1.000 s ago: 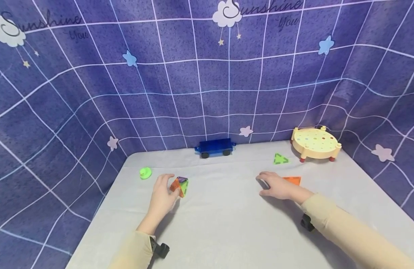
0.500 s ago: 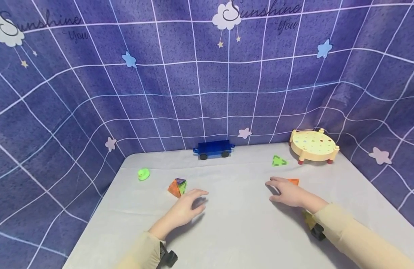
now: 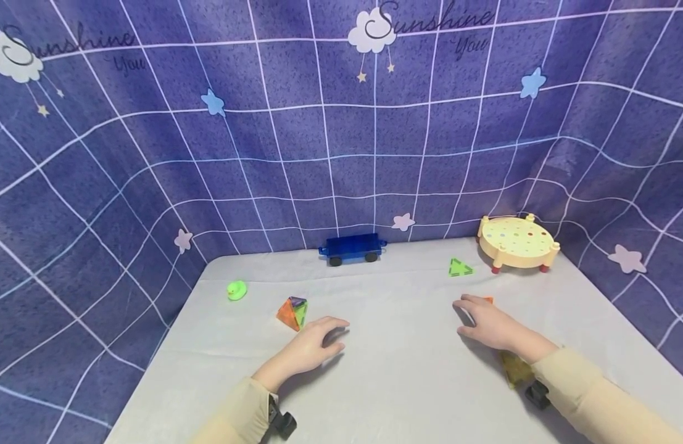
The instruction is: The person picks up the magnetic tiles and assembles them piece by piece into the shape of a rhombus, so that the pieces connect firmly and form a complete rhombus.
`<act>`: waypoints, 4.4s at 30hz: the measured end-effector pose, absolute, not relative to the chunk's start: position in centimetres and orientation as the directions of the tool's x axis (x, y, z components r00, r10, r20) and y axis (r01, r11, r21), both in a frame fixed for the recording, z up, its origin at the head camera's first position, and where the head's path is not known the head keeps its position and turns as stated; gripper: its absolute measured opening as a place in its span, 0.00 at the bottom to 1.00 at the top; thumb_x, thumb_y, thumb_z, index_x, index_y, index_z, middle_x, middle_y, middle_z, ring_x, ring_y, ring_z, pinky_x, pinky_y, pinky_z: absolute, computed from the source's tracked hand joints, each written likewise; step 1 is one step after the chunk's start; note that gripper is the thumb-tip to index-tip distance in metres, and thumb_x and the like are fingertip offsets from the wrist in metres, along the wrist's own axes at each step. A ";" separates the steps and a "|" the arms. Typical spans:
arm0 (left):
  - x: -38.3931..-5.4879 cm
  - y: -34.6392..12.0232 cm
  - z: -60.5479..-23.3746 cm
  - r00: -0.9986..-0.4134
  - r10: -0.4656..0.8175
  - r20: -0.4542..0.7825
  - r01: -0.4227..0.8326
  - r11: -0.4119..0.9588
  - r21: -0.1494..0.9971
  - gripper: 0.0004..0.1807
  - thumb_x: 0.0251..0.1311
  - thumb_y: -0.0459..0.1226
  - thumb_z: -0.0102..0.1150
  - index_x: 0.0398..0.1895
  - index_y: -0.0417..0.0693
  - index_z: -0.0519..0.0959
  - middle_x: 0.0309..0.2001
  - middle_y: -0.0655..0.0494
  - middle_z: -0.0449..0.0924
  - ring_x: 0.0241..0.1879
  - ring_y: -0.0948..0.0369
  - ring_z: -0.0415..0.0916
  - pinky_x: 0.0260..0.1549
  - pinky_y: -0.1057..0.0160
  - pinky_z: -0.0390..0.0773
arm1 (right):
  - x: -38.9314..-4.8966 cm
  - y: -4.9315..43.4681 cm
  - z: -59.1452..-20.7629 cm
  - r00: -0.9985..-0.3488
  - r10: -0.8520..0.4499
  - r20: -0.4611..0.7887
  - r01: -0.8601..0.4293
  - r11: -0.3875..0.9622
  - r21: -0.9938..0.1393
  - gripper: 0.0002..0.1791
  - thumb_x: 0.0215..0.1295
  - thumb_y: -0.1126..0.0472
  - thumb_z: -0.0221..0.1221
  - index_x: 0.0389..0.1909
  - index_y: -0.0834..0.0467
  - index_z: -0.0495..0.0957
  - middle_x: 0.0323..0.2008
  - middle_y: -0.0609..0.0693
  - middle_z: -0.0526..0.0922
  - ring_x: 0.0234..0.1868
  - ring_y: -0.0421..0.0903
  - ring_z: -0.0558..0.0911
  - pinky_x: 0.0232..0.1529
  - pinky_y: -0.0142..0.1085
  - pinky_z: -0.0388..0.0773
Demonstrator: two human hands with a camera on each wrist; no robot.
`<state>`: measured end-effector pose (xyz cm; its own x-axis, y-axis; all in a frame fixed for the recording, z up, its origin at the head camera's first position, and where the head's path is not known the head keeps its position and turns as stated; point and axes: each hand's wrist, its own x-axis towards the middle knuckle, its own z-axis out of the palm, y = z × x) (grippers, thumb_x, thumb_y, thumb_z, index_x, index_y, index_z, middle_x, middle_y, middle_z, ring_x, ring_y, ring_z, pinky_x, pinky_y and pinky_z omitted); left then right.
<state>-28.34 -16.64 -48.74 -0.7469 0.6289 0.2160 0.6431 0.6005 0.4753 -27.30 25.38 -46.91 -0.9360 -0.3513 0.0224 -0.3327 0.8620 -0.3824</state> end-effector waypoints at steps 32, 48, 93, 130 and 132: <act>-28.5 -16.1 -48.6 -0.744 0.649 0.155 0.639 0.625 0.449 0.27 0.66 0.41 0.64 0.67 0.45 0.75 0.63 0.50 0.77 0.64 0.50 0.73 0.65 0.49 0.68 | -27.1 12.6 -47.4 -0.723 -0.690 0.042 -0.648 0.656 -0.386 0.35 0.65 0.60 0.67 0.70 0.70 0.68 0.72 0.71 0.62 0.74 0.68 0.60 0.72 0.57 0.58; -29.4 -14.2 -48.1 -0.723 0.687 0.070 0.658 0.655 0.372 0.29 0.66 0.43 0.64 0.69 0.45 0.73 0.66 0.48 0.73 0.67 0.48 0.67 0.68 0.49 0.65 | -27.2 15.3 -46.9 -0.758 -0.651 0.041 -0.604 0.677 -0.421 0.38 0.64 0.61 0.68 0.71 0.69 0.66 0.72 0.70 0.63 0.72 0.67 0.63 0.68 0.60 0.63; -31.5 -8.2 -48.1 -0.683 0.729 -0.046 0.698 0.669 0.254 0.36 0.68 0.50 0.61 0.78 0.55 0.65 0.77 0.48 0.60 0.74 0.47 0.57 0.67 0.43 0.64 | -20.6 32.3 -47.7 -0.735 -0.667 0.122 -0.634 0.613 -0.471 0.43 0.47 0.49 0.76 0.66 0.57 0.76 0.69 0.65 0.69 0.72 0.47 0.66 0.65 0.18 0.48; -30.7 -9.0 -47.7 -0.669 0.741 -0.061 0.705 0.658 0.265 0.36 0.69 0.48 0.62 0.77 0.48 0.65 0.77 0.52 0.61 0.75 0.44 0.55 0.70 0.45 0.60 | -25.9 25.9 -47.4 -0.785 -0.590 0.189 -0.609 0.679 -0.410 0.23 0.51 0.59 0.77 0.49 0.54 0.83 0.52 0.53 0.79 0.53 0.54 0.80 0.56 0.54 0.76; -30.6 -9.1 -47.6 -0.668 0.742 -0.063 0.706 0.658 0.261 0.36 0.69 0.48 0.62 0.77 0.48 0.66 0.77 0.52 0.61 0.75 0.45 0.56 0.71 0.46 0.60 | -26.5 25.2 -47.3 -0.783 -0.594 0.183 -0.610 0.678 -0.410 0.23 0.51 0.59 0.77 0.49 0.54 0.84 0.52 0.52 0.80 0.53 0.54 0.80 0.56 0.54 0.76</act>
<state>-30.56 -9.06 -47.59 -0.6678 0.7417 -0.0632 0.7061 0.6580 0.2615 -26.46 25.19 -47.34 -0.7830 -0.5944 0.1832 -0.6104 0.6778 -0.4100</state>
